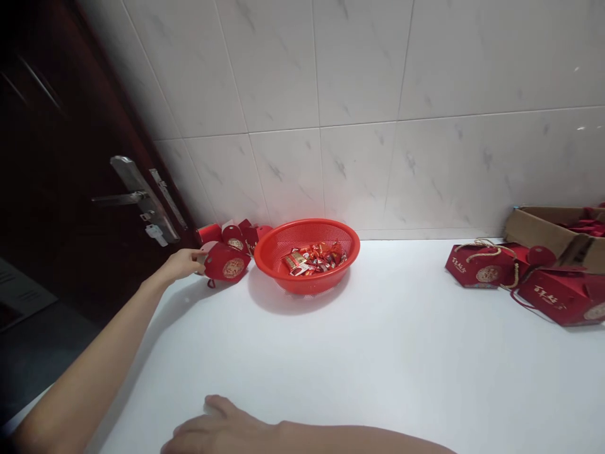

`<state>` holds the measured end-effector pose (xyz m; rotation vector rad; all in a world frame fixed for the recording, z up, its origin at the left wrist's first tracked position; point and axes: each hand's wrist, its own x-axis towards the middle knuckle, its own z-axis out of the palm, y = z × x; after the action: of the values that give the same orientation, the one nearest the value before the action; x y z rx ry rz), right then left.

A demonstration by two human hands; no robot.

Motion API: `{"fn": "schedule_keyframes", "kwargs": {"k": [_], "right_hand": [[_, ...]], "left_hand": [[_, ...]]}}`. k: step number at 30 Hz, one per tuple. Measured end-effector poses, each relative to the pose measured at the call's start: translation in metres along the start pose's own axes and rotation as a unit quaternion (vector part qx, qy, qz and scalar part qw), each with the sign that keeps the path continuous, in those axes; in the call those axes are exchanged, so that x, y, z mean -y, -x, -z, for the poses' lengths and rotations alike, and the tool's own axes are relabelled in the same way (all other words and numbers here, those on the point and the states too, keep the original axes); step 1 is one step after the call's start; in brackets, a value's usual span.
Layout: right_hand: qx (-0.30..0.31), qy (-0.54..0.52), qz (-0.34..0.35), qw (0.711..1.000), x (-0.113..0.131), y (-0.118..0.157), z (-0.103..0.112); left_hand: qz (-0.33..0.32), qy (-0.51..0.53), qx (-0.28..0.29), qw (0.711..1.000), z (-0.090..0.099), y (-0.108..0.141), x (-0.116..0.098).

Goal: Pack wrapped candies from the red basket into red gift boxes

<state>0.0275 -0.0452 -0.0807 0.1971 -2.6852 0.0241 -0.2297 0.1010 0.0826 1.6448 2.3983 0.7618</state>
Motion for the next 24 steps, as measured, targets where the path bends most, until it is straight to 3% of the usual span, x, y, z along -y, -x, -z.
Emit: {"fn": "schedule_keyframes", "kwargs": {"k": [3,7,9,12,15,20,24], "right_hand": [[-0.099,-0.117,-0.089,0.984,-0.013,-0.006,0.034],[-0.327,-0.178,-0.274,0.887,-0.043,-0.006,0.099],[-0.375,-0.17,-0.327,0.851,-0.057,-0.001,0.125],[-0.319,-0.173,-0.351,0.863,-0.069,0.011,0.15],[-0.182,-0.184,-0.356,0.898,-0.07,0.019,0.162],[0.023,-0.115,-0.348,0.93,-0.065,0.029,0.176],[0.06,-0.094,-0.381,0.918,-0.063,0.04,0.191]], "left_hand": [[-0.004,-0.053,0.044,0.998,0.015,0.023,-0.012],[-0.102,-0.107,0.081,0.986,0.03,0.067,-0.037],[-0.167,-0.131,0.109,0.971,0.031,0.093,-0.052],[-0.254,-0.169,0.141,0.942,0.026,0.129,-0.076],[-0.318,-0.161,0.168,0.919,0.016,0.152,-0.098],[-0.384,-0.132,0.208,0.89,0.0,0.161,-0.122],[-0.391,-0.132,0.218,0.884,-0.01,0.158,-0.131]]}}
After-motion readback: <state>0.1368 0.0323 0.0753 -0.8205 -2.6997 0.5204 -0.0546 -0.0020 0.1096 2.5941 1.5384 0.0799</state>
